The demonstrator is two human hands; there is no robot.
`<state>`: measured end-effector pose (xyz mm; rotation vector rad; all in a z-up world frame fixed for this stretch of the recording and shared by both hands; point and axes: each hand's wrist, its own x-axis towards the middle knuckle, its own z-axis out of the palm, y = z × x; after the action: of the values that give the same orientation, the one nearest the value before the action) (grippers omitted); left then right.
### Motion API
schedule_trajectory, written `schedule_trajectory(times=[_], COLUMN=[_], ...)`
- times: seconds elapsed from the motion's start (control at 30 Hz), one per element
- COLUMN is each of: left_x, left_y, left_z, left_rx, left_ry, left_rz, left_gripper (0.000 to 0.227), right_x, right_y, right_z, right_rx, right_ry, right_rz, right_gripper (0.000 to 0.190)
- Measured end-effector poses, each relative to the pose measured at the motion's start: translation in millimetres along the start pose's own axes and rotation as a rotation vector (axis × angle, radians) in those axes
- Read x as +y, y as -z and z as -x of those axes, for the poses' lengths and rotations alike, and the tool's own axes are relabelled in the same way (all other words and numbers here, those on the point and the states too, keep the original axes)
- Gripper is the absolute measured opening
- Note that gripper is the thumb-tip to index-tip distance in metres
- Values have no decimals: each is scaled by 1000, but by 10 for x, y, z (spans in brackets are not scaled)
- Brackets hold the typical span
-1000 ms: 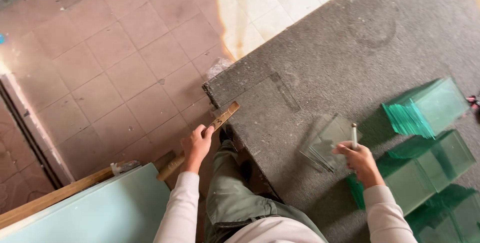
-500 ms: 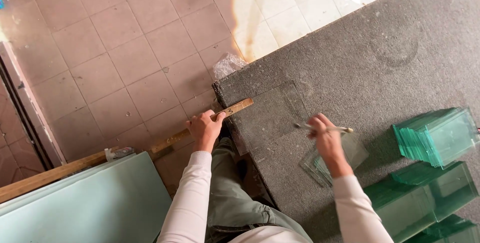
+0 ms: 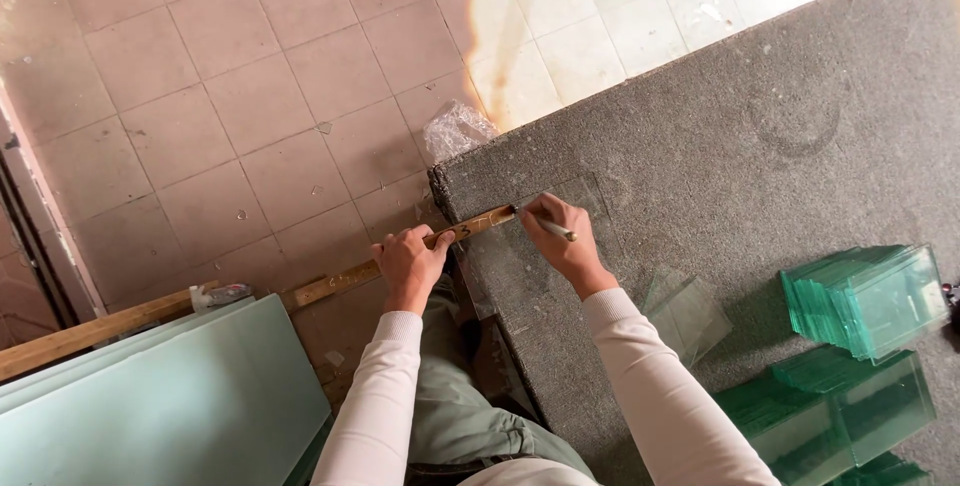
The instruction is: Measure and cut small glass sheets using a wooden ruler and a glass cutter on a workbench.
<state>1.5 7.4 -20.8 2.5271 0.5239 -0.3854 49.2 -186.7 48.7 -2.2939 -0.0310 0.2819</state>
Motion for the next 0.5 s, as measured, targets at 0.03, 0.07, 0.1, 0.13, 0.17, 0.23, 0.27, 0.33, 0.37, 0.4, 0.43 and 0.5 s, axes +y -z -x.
schedule_trajectory(times=[0.03,0.07,0.1,0.13,0.17,0.23,0.27,0.33,0.37,0.4,0.43,0.5], left_x=[-17,-27,-36,-48,-59,-71,-74,-81,-83,-74,-41,49], left_y=[-17,-33,-50,-66,-84,-109,-112,-137,-157,-162,-138,-81], left_z=[1,-5,-10,-18,-25,-28,-34,3,48,59,241,548], left_rx=[-1,0,1,1,9,14,20,23,35,52,53,19], left_ry=[3,-3,-9,-8,-16,-27,-27,-28,-43,-63,-70,-51], left_rz=[0,15,30,30,30,31,30,27,-13,-54,-57,-100], left_gripper=[34,35,36,36,37,38,38,39,42,46,46,40], right_x=[29,59,88,92,97,125,143,247,330,405,371,294], right_y=[-27,-48,-68,-81,-92,-122,-144,-180,-190,-197,-150,-42], right_z=[-18,-43,-66,-76,-85,-82,-84,-45,-3,11,184,489], right_rx=[-3,-19,-35,-36,-59,-80,-60,-40,-40,-33,-26,-62], right_ry=[0,20,41,41,66,86,111,133,146,163,161,103], right_rz=[0,62,123,123,135,149,152,155,154,151,149,100], right_gripper=[8,9,9,9,9,8,9,10,10,12,12,8])
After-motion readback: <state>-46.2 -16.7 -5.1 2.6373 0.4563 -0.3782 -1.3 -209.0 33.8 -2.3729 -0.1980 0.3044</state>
